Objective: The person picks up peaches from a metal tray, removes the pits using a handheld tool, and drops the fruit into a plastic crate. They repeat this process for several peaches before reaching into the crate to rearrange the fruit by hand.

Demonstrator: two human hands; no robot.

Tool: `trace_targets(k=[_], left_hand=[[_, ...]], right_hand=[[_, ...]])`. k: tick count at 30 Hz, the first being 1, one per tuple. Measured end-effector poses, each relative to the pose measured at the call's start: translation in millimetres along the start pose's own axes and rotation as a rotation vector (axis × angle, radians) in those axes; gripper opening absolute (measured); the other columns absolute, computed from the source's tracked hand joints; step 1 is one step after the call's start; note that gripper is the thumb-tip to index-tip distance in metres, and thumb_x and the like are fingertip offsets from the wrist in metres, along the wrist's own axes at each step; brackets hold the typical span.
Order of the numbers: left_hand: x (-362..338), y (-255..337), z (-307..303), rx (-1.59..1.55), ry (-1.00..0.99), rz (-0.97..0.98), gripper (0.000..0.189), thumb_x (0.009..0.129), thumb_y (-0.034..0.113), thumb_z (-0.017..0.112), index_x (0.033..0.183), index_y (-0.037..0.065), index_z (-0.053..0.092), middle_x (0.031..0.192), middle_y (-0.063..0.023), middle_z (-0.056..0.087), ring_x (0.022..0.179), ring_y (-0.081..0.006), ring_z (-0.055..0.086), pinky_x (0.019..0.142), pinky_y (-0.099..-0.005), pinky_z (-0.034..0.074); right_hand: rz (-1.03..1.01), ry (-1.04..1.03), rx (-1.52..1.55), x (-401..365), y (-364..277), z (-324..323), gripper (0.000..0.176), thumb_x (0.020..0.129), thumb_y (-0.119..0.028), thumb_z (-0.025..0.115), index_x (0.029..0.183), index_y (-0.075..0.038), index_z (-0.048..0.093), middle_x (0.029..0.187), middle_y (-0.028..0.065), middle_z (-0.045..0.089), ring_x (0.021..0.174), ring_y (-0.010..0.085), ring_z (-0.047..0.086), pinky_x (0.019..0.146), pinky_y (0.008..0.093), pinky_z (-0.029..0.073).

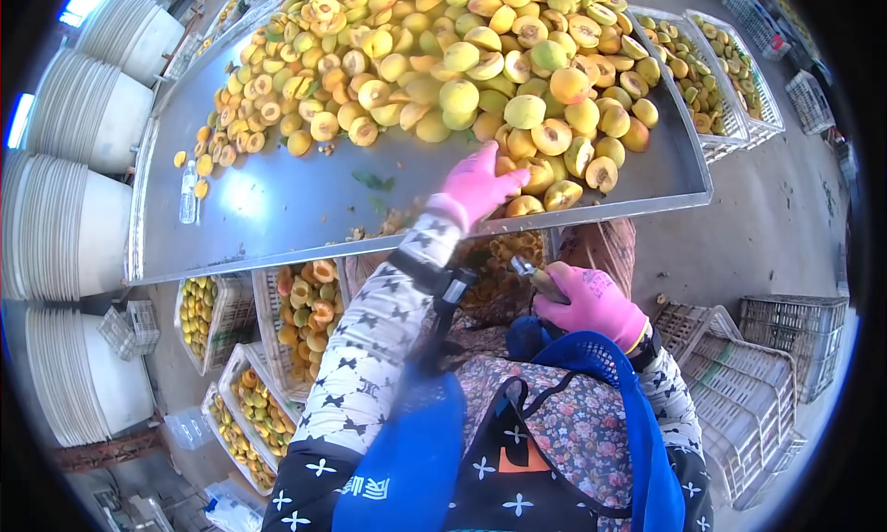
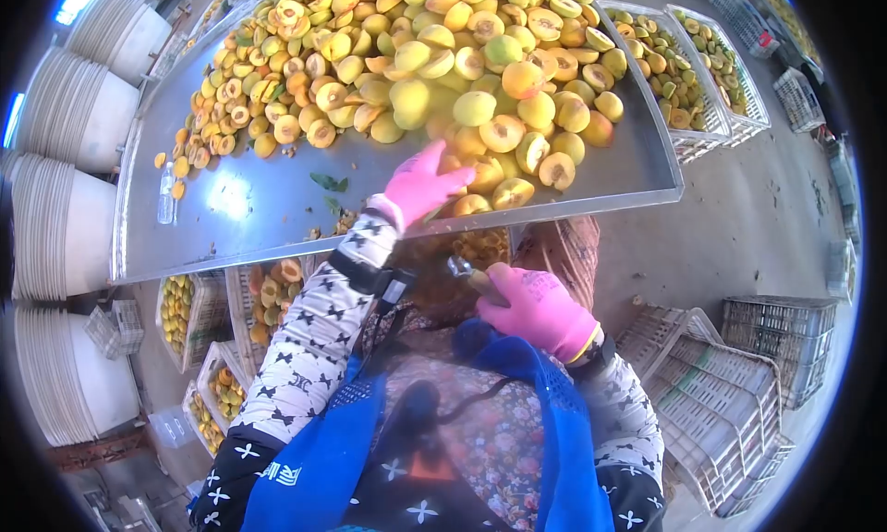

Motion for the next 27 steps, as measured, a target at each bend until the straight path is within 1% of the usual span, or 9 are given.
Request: trace_targets(k=[2, 3, 7, 10, 11, 14, 18, 23, 27], left_hand=[[-26, 3, -25, -0.414, -0.142, -0.110, 0.079, 0.087, 0.031, 0.074, 0.148, -0.002, 0.036, 0.126, -0.0168, 0.060, 0.110, -0.0206, 0.062, 0.093, -0.0321, 0.050], [-25, -23, -28, -0.529, 0.004, 0.012, 0.073, 0.087, 0.021, 0.072, 0.146, -0.003, 0.038, 0.113, -0.0104, 0.063, 0.108, -0.0193, 0.061, 0.095, -0.0339, 0.048], [-82, -15, -62, -1.217, 0.005, 0.333, 0.066, 0.085, 0.007, 0.066, 0.145, 0.002, 0.039, 0.124, -0.0120, 0.057, 0.118, -0.0266, 0.056, 0.102, -0.0385, 0.045], [-115, 1, -58, -1.364, 0.101, 0.414, 0.063, 0.085, 0.008, 0.065, 0.142, 0.001, 0.040, 0.127, -0.0146, 0.056, 0.122, -0.0314, 0.054, 0.104, -0.0416, 0.045], [-123, 5, -55, -1.386, 0.091, 0.405, 0.048, 0.092, 0.015, 0.061, 0.136, 0.004, 0.045, 0.130, -0.0169, 0.054, 0.124, -0.0338, 0.052, 0.105, -0.0453, 0.044], [-134, 10, -50, -1.683, 0.177, 0.331, 0.030, 0.099, 0.017, 0.052, 0.125, 0.004, 0.051, 0.121, -0.0153, 0.057, 0.114, -0.0288, 0.055, 0.096, -0.0420, 0.048], [-144, 8, -54, -1.589, 0.264, 0.272, 0.026, 0.103, 0.021, 0.048, 0.122, 0.004, 0.052, 0.116, -0.0154, 0.057, 0.108, -0.0288, 0.058, 0.093, -0.0413, 0.049], [-152, 9, -54, -1.244, 0.328, 0.403, 0.026, 0.101, 0.019, 0.052, 0.123, 0.005, 0.054, 0.117, -0.0145, 0.061, 0.110, -0.0293, 0.060, 0.097, -0.0449, 0.050], [-151, 0, -47, -1.446, 0.287, 0.314, 0.023, 0.095, 0.010, 0.060, 0.117, 0.003, 0.058, 0.111, -0.0129, 0.064, 0.106, -0.0264, 0.062, 0.094, -0.0418, 0.052]], right_hand=[[0.029, 0.073, 0.009, 1, 3, -1, 0.022, 0.086, -0.020, 0.068, 0.095, -0.004, 0.055, 0.080, 0.0202, 0.063, 0.076, 0.0421, 0.062, 0.066, 0.0493, 0.047], [0.161, 0.018, 0.060, 8, -2, -5, 0.025, 0.085, -0.021, 0.069, 0.100, -0.005, 0.057, 0.083, 0.0210, 0.064, 0.080, 0.0427, 0.063, 0.068, 0.0487, 0.049], [0.052, 0.223, 0.126, 40, -23, 9, 0.031, 0.085, -0.021, 0.069, 0.111, -0.006, 0.060, 0.093, 0.0216, 0.066, 0.087, 0.0415, 0.065, 0.073, 0.0462, 0.051], [-0.123, 0.356, 0.159, 64, -56, 22, 0.032, 0.085, -0.021, 0.071, 0.111, -0.006, 0.059, 0.095, 0.0211, 0.067, 0.087, 0.0406, 0.065, 0.073, 0.0451, 0.052], [-0.235, 0.382, 0.121, 71, -55, 34, 0.032, 0.085, -0.019, 0.071, 0.112, -0.005, 0.058, 0.092, 0.0201, 0.067, 0.085, 0.0403, 0.065, 0.072, 0.0450, 0.052], [-0.238, 0.319, 0.013, 76, -51, 49, 0.033, 0.085, -0.017, 0.070, 0.112, -0.005, 0.056, 0.090, 0.0188, 0.066, 0.083, 0.0406, 0.065, 0.070, 0.0465, 0.052], [-0.356, 0.325, -0.234, 75, -70, 37, 0.042, 0.081, -0.011, 0.074, 0.117, -0.003, 0.055, 0.090, 0.0189, 0.066, 0.079, 0.0403, 0.066, 0.066, 0.0442, 0.053], [-0.336, 0.263, -0.468, 76, -79, 37, 0.037, 0.082, -0.017, 0.070, 0.112, -0.004, 0.054, 0.088, 0.0135, 0.063, 0.076, 0.0339, 0.065, 0.067, 0.0440, 0.050], [-0.294, 0.184, -0.540, 74, -75, 46, 0.032, 0.082, -0.016, 0.069, 0.107, -0.004, 0.052, 0.087, 0.0132, 0.062, 0.076, 0.0333, 0.065, 0.067, 0.0439, 0.049]])
Point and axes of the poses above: each hand's wrist, its own x-axis towards the middle knuckle, its own z-axis out of the palm, y = z × x, the point moved 3 cm from there along x, towards the middle knuckle
